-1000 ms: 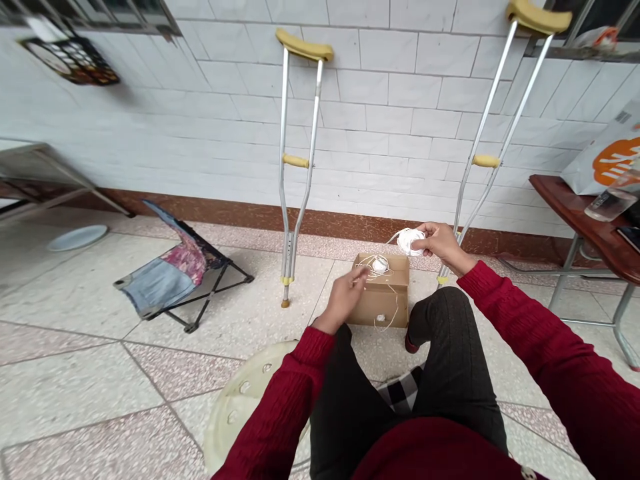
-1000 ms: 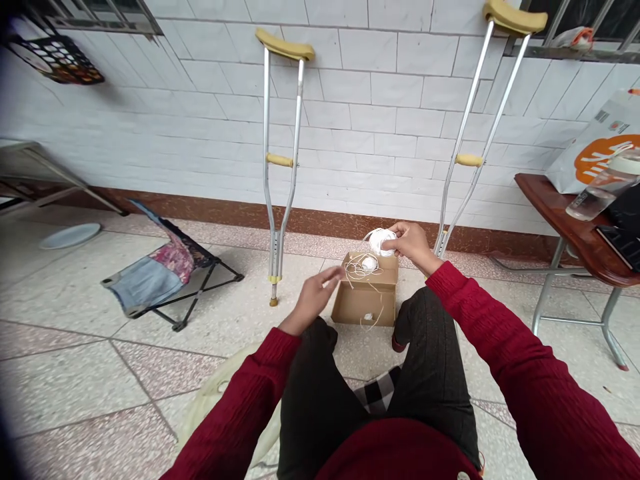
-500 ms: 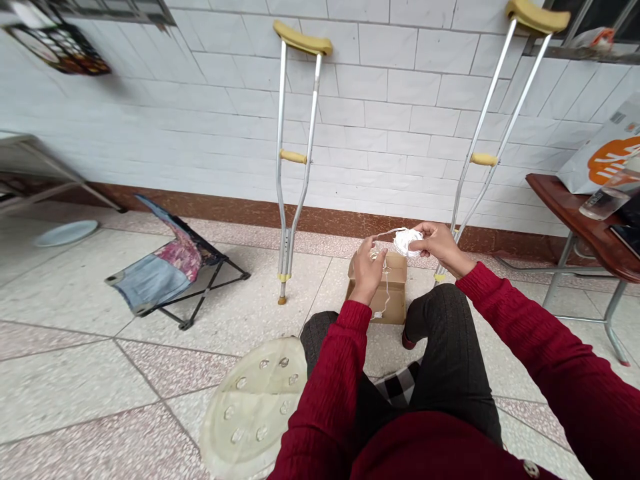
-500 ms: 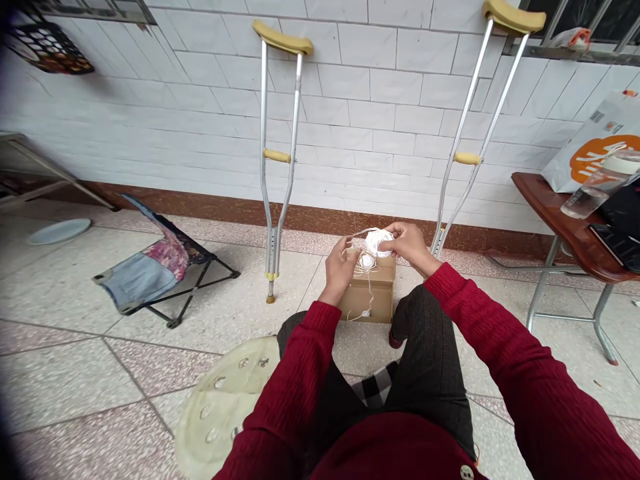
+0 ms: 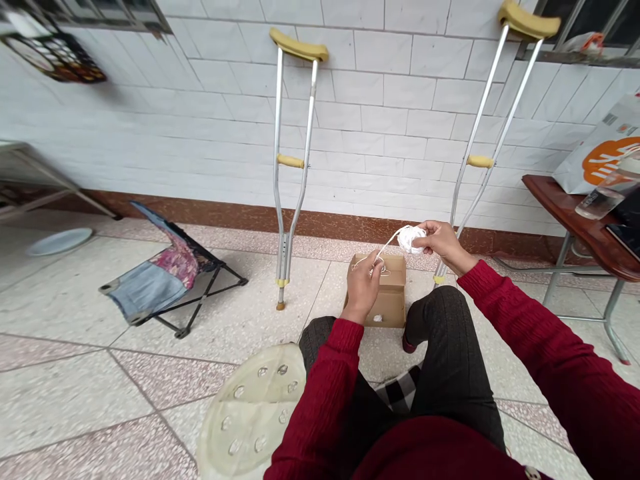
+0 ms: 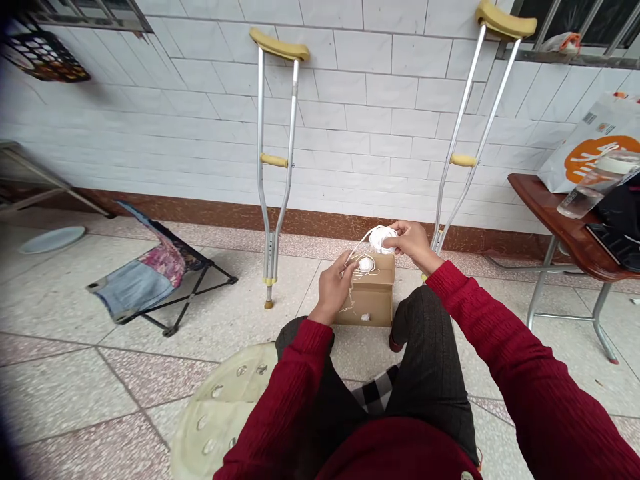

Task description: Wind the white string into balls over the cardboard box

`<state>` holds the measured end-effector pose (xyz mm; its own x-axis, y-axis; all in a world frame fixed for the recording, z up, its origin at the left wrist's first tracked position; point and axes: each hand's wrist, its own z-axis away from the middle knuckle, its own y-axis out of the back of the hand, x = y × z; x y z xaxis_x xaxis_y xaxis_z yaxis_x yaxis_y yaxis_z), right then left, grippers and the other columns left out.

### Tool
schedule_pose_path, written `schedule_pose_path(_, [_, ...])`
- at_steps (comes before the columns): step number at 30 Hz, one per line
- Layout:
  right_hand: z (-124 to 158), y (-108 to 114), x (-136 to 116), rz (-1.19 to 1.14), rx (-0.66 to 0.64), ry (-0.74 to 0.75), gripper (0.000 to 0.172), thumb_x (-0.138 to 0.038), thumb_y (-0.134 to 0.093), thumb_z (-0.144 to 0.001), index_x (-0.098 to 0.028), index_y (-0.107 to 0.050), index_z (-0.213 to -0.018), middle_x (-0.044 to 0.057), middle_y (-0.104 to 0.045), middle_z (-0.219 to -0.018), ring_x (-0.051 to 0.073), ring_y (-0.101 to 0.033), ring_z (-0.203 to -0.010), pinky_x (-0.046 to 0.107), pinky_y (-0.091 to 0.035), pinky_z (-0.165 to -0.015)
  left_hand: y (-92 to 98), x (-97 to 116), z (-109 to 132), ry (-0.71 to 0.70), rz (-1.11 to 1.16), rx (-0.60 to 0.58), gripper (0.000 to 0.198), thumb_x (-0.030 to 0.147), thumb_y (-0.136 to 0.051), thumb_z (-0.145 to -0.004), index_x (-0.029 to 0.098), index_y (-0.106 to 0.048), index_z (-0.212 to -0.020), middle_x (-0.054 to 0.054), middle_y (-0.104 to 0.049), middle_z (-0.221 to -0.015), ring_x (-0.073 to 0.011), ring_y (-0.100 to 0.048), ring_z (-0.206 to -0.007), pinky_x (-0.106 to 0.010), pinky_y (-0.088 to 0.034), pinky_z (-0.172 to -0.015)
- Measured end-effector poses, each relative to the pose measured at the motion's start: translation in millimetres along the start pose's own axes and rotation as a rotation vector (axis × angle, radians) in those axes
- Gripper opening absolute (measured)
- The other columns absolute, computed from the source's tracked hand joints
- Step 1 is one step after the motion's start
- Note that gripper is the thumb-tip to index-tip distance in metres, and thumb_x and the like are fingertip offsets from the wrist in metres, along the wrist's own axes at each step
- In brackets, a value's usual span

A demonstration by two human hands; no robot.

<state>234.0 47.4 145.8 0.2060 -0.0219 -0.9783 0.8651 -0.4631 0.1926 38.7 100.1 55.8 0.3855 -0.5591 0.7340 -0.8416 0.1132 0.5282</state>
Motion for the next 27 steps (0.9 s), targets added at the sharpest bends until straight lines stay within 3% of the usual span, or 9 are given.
schedule_pose_path(4, [-2,8,2,-0.015,-0.001,-0.035,0.031,-0.017,-0.076,-0.047,-0.012,-0.067,-0.076,-0.003,-0.062,-0.057,0.006,-0.046,-0.036,0.017,-0.034,-0.032,20.3,1,3,-0.227,-0.306,-0.1,0.04,0.03,-0.044,-0.095,0.023,-0.05,-0.133,-0.007,-0.071,-0.094,-0.0222,-0.064,-0.091,-0.031,-0.046,-0.083])
schedule_pose_path(8, [-3,15,7,-0.004,0.015,-0.034,0.03,-0.017,-0.076,-0.048,-0.012,-0.067,-0.076,-0.003,-0.062,-0.056,0.006,-0.047,-0.037,0.017,-0.035,-0.033,44.2,6,-6,-0.341,-0.44,-0.16,0.04,0.028,-0.042,-0.096,0.023,-0.048,-0.135,-0.006,-0.068,-0.078,-0.0221,-0.063,-0.08,-0.031,-0.044,-0.08])
schedule_pose_path(13, [-4,19,21,0.02,0.011,-0.05,0.029,-0.018,-0.076,-0.048,-0.012,-0.066,-0.075,-0.003,-0.061,-0.056,0.006,-0.046,-0.038,0.017,-0.037,-0.035,72.4,18,-20,-0.462,-0.541,-0.245,0.027,0.023,-0.043,-0.094,0.022,-0.062,-0.113,-0.006,-0.064,-0.07,-0.0213,-0.059,-0.073,-0.031,-0.043,-0.077])
schedule_pose_path(17, [-4,18,24,0.088,0.033,-0.022,0.031,-0.021,-0.078,-0.048,-0.013,-0.068,-0.077,-0.002,-0.063,-0.061,0.007,-0.048,-0.042,0.019,-0.039,-0.038,83.0,25,-30,-0.52,-0.615,-0.3,0.023,0.019,-0.042,-0.092,0.018,-0.065,-0.088,-0.007,-0.062,-0.065,-0.0208,-0.058,-0.068,-0.034,-0.042,-0.079])
schedule_pose_path(20, [-4,18,20,0.262,0.079,0.064,0.033,-0.023,-0.079,-0.048,-0.015,-0.07,-0.079,-0.002,-0.064,-0.062,0.01,-0.051,-0.048,0.02,-0.039,-0.042,80.7,28,-31,-0.494,-0.458,-0.415,0.03,0.023,-0.043,-0.092,0.018,-0.062,-0.069,-0.005,-0.063,-0.065,-0.0184,-0.058,-0.067,-0.035,-0.042,-0.085])
schedule_pose_path(22, [-6,16,17,0.392,0.118,0.143,0.033,-0.022,-0.079,-0.047,-0.017,-0.072,-0.079,-0.002,-0.065,-0.063,0.011,-0.053,-0.053,0.02,-0.037,-0.045,76.4,34,-28,-0.388,-0.259,-0.561,0.038,0.029,-0.042,-0.093,0.018,-0.062,-0.062,-0.004,-0.065,-0.065,-0.0166,-0.06,-0.065,-0.032,-0.045,-0.081])
schedule_pose_path(25, [-9,12,18,0.478,0.144,0.244,0.031,-0.021,-0.078,-0.047,-0.018,-0.073,-0.078,-0.002,-0.066,-0.066,0.012,-0.055,-0.059,0.02,-0.037,-0.05,70.9,50,-19,-0.165,0.108,-0.774,0.045,0.036,-0.037,-0.094,0.019,-0.064,-0.062,-0.001,-0.068,-0.064,-0.0159,-0.064,-0.072,-0.028,-0.049,-0.077])
schedule_pose_path(27, [-12,9,23,0.425,0.123,0.235,0.031,-0.02,-0.077,-0.047,-0.018,-0.073,-0.078,-0.002,-0.066,-0.067,0.012,-0.054,-0.058,0.02,-0.037,-0.049,69.4,65,-12,-0.065,0.32,-0.842,0.044,0.039,-0.037,-0.094,0.019,-0.064,-0.066,-0.001,-0.068,-0.062,-0.0171,-0.067,-0.079,-0.03,-0.05,-0.082])
